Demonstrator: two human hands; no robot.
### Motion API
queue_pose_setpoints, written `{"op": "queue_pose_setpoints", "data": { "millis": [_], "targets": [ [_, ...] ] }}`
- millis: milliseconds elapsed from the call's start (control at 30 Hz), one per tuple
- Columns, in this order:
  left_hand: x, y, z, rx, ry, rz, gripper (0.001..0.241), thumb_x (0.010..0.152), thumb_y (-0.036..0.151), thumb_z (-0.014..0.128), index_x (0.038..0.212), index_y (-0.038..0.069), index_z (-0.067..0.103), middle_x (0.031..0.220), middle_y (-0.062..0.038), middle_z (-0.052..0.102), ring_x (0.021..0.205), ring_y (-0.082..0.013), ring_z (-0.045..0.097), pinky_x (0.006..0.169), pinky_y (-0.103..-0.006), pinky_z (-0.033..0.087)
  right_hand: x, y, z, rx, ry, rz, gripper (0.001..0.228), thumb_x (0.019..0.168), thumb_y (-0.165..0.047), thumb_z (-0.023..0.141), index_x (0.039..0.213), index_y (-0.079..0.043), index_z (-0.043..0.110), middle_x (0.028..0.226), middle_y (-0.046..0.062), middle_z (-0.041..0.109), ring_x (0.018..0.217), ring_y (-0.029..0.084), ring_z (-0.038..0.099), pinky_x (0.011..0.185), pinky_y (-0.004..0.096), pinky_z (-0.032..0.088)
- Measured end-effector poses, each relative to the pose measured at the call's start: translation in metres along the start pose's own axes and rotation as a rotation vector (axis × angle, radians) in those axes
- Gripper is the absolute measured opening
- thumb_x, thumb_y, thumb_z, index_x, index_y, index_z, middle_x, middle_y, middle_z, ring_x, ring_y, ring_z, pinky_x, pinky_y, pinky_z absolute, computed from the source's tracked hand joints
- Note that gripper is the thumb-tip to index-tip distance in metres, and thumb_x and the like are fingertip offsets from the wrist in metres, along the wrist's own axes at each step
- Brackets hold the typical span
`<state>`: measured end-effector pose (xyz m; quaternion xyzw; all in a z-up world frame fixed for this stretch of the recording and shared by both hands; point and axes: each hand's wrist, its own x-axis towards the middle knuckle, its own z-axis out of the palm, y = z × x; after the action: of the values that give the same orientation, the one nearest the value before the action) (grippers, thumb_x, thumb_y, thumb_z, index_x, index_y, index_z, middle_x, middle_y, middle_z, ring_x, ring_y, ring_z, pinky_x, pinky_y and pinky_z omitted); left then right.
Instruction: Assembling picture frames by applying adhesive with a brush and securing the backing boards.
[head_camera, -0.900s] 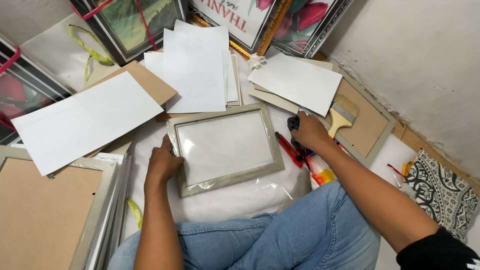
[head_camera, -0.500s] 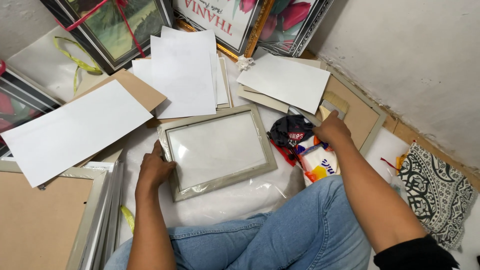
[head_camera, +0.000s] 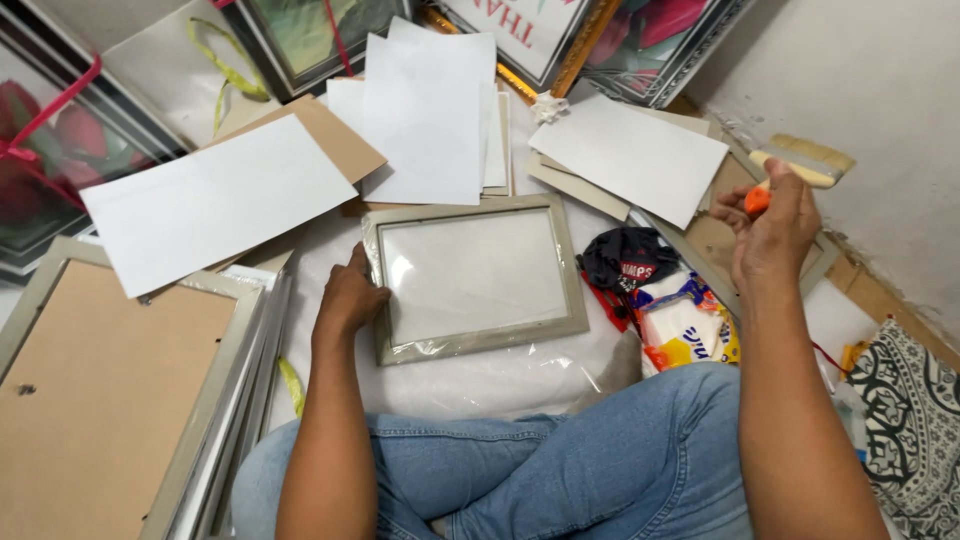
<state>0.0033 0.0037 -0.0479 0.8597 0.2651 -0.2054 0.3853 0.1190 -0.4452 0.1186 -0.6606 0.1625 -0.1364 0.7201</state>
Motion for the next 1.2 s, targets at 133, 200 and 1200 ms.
{"op": "queue_pose_setpoints", "data": {
  "millis": [133, 200, 1200],
  "targets": [
    [-0.006, 0.001, -0.005, 0.027, 0.004, -0.024, 0.091, 0.079, 0.008, 0.066, 0.163, 0.016, 0.030, 0.131, -0.027, 0.055, 0.114, -0.0419, 0.062, 0.102, -0.0478, 0.052, -0.034, 0.008, 0.046, 0.004, -0.346, -0.106, 0.068, 0.092, -0.036, 0.076, 0.143, -0.003, 0.045, 0.097, 0.002, 0.060, 0.080, 0.011, 0.067, 0.076, 0.023, 0.063],
    [-0.011, 0.004, -0.010, -0.107, -0.021, 0.039, 0.088, 0.082, 0.007, 0.069, 0.162, 0.004, 0.031, 0.143, -0.040, 0.045, 0.134, -0.0535, 0.050, 0.106, -0.0612, 0.047, -0.053, 0.029, 0.068, -0.251, -0.555, -0.293, 0.048, 0.095, -0.023, 0.084, 0.128, 0.001, 0.060, 0.081, 0.013, 0.063, 0.066, 0.016, 0.066, 0.059, 0.027, 0.061],
    [-0.080, 0.078, 0.039, 0.232, -0.085, 0.469, 0.034, 0.088, 0.032, 0.070, 0.114, 0.010, 0.069, 0.102, -0.015, 0.065, 0.104, -0.0410, 0.068, 0.082, -0.0511, 0.059, -0.091, 0.059, 0.152, -0.367, -0.870, 0.245, 0.034, 0.092, -0.020, 0.075, 0.118, 0.001, 0.072, 0.074, 0.019, 0.070, 0.069, 0.026, 0.076, 0.070, 0.036, 0.065]
  ]
}}
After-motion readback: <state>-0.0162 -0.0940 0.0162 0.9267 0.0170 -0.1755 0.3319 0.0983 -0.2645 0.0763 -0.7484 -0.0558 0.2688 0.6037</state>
